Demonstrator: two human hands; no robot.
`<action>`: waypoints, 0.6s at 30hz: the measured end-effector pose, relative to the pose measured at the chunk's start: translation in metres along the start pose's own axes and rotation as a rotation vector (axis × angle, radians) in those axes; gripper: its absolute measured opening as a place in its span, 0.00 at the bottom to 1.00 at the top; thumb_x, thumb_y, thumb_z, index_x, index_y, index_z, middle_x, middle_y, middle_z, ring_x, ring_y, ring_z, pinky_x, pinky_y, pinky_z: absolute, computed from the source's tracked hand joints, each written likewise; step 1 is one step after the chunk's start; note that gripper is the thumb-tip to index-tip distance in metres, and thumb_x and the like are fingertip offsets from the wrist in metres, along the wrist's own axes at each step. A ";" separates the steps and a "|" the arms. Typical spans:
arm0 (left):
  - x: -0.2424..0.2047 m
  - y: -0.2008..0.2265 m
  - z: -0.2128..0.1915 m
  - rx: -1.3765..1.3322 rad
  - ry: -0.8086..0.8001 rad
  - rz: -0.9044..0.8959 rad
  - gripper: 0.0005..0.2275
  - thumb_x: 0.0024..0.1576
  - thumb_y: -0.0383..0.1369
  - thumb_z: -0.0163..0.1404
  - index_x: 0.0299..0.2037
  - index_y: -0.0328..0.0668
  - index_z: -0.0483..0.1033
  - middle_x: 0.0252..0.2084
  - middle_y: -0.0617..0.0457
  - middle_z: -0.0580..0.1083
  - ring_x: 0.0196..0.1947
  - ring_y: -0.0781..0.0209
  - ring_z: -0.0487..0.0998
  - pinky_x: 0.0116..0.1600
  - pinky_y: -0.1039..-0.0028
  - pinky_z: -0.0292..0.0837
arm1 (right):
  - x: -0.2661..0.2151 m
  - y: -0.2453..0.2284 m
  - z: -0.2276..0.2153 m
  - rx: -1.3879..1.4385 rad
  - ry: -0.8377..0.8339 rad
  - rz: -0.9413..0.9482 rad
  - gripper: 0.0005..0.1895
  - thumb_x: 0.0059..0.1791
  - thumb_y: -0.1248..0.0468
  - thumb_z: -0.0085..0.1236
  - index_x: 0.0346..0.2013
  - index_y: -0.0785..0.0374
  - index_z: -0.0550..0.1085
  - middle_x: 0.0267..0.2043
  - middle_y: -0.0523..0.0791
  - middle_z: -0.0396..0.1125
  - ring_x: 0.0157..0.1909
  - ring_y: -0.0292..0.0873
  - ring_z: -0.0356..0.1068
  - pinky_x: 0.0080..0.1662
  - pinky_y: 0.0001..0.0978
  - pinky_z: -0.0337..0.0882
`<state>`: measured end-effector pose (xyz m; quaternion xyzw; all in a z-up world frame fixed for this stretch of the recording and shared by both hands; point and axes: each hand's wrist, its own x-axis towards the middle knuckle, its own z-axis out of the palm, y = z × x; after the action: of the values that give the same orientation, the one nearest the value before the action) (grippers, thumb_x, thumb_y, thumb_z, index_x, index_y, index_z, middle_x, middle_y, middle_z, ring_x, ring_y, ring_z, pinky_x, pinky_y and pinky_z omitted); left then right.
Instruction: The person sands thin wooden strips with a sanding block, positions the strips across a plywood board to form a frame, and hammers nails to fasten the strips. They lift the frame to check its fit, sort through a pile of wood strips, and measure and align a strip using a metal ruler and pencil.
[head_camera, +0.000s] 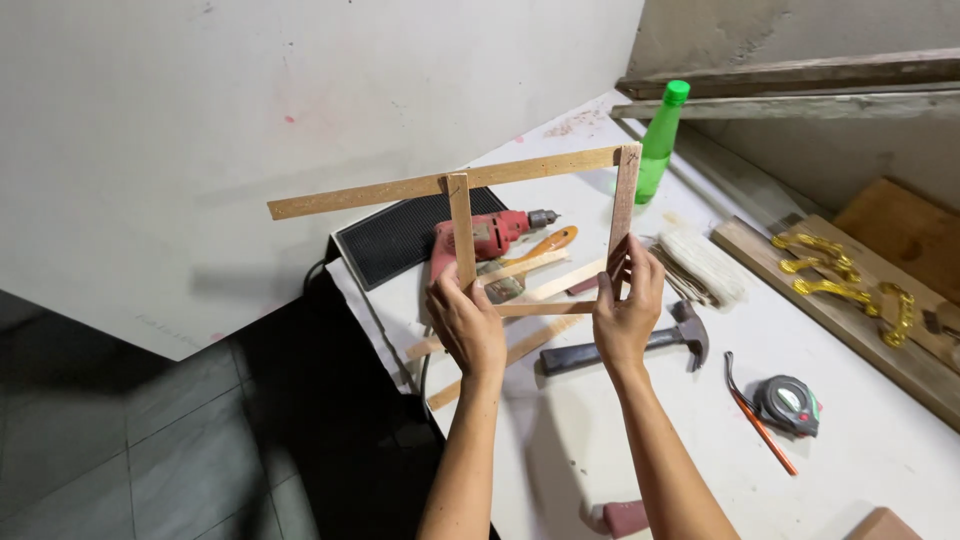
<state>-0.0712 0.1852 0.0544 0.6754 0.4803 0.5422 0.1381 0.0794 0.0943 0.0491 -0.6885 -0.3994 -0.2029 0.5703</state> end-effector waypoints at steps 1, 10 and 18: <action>0.010 -0.003 0.001 0.010 0.010 -0.006 0.19 0.56 0.24 0.56 0.56 0.40 0.67 0.50 0.44 0.72 0.52 0.40 0.72 0.53 0.51 0.67 | 0.006 -0.001 0.012 0.011 -0.010 -0.003 0.35 0.48 0.79 0.61 0.69 0.62 0.66 0.55 0.50 0.64 0.51 0.45 0.68 0.51 0.35 0.73; 0.093 -0.056 0.016 0.042 0.082 -0.082 0.16 0.57 0.26 0.57 0.54 0.40 0.67 0.45 0.45 0.70 0.49 0.42 0.72 0.51 0.54 0.68 | 0.046 -0.002 0.135 0.195 -0.121 0.036 0.37 0.47 0.80 0.61 0.70 0.62 0.65 0.56 0.50 0.63 0.48 0.43 0.70 0.50 0.34 0.74; 0.155 -0.112 0.053 0.078 0.160 -0.154 0.17 0.57 0.27 0.56 0.55 0.36 0.67 0.43 0.43 0.69 0.47 0.41 0.70 0.51 0.54 0.66 | 0.083 -0.007 0.232 0.228 -0.204 0.002 0.33 0.48 0.80 0.58 0.68 0.63 0.66 0.55 0.50 0.63 0.48 0.42 0.71 0.46 0.31 0.75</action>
<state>-0.0891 0.3833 0.0482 0.5960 0.5612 0.5629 0.1141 0.0829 0.3413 0.0526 -0.6369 -0.4748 -0.0847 0.6014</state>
